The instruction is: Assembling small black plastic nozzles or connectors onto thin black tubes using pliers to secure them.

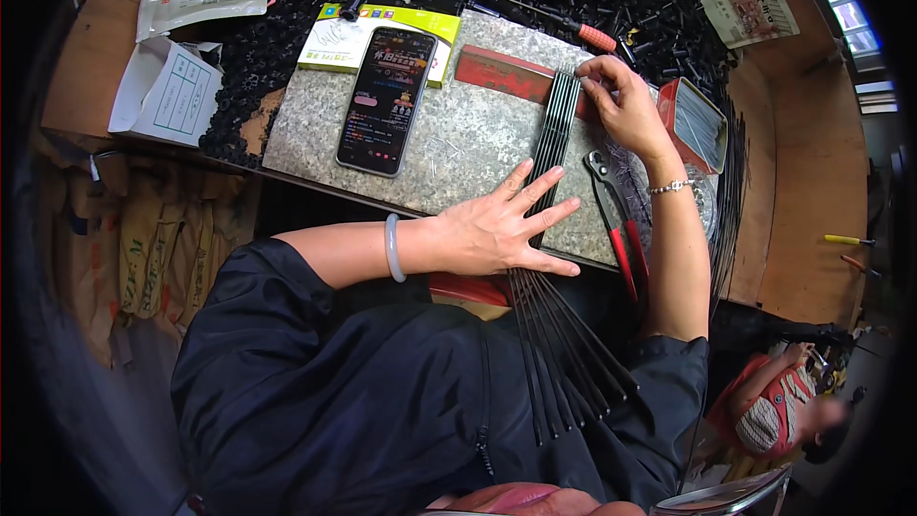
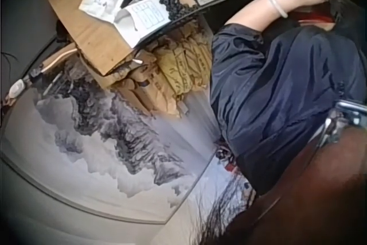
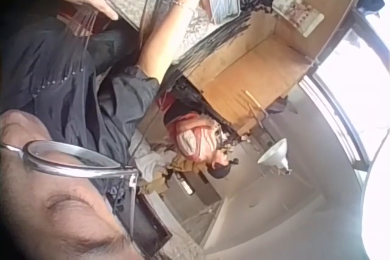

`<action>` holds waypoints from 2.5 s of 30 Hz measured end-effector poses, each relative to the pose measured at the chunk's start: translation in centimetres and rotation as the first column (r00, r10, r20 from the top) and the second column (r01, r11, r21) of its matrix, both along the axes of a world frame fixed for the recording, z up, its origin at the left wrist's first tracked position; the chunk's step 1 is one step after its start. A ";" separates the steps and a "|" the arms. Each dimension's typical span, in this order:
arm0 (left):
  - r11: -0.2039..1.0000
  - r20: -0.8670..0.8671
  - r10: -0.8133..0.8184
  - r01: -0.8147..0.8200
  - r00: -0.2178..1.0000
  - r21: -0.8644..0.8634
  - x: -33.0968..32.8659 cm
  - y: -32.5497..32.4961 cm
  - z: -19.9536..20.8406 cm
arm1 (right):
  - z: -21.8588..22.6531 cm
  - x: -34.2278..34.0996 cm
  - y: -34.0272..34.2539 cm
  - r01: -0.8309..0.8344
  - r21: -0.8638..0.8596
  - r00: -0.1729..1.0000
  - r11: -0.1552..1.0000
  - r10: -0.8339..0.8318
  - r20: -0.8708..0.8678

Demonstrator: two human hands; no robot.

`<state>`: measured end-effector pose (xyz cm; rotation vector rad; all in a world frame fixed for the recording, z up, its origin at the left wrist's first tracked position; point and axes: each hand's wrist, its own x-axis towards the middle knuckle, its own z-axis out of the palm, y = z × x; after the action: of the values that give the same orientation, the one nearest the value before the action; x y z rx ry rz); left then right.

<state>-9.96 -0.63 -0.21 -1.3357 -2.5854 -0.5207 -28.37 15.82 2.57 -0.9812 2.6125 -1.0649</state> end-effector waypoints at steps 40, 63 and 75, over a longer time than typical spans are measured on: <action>0.999 -0.032 0.017 -0.018 0.999 -0.029 -0.1 0.3 0.0 | 0.2 -0.3 1.8 0.282 0.022 0.959 0.959 -0.282 0.018; 0.999 -0.027 0.029 -0.028 0.999 0.025 -0.1 0.2 -0.4 | -0.7 -0.6 0.8 0.259 0.001 0.963 0.966 -0.258 0.077; 1.000 -0.012 0.014 -0.014 1.000 -0.008 -0.1 0.1 0.0 | -0.7 -1.9 0.6 0.139 0.044 0.981 0.989 -0.144 0.129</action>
<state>-10.11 -0.51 -0.23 -1.3190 -2.5885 -0.4990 -30.28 16.43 1.90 -0.7005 2.6144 -1.0721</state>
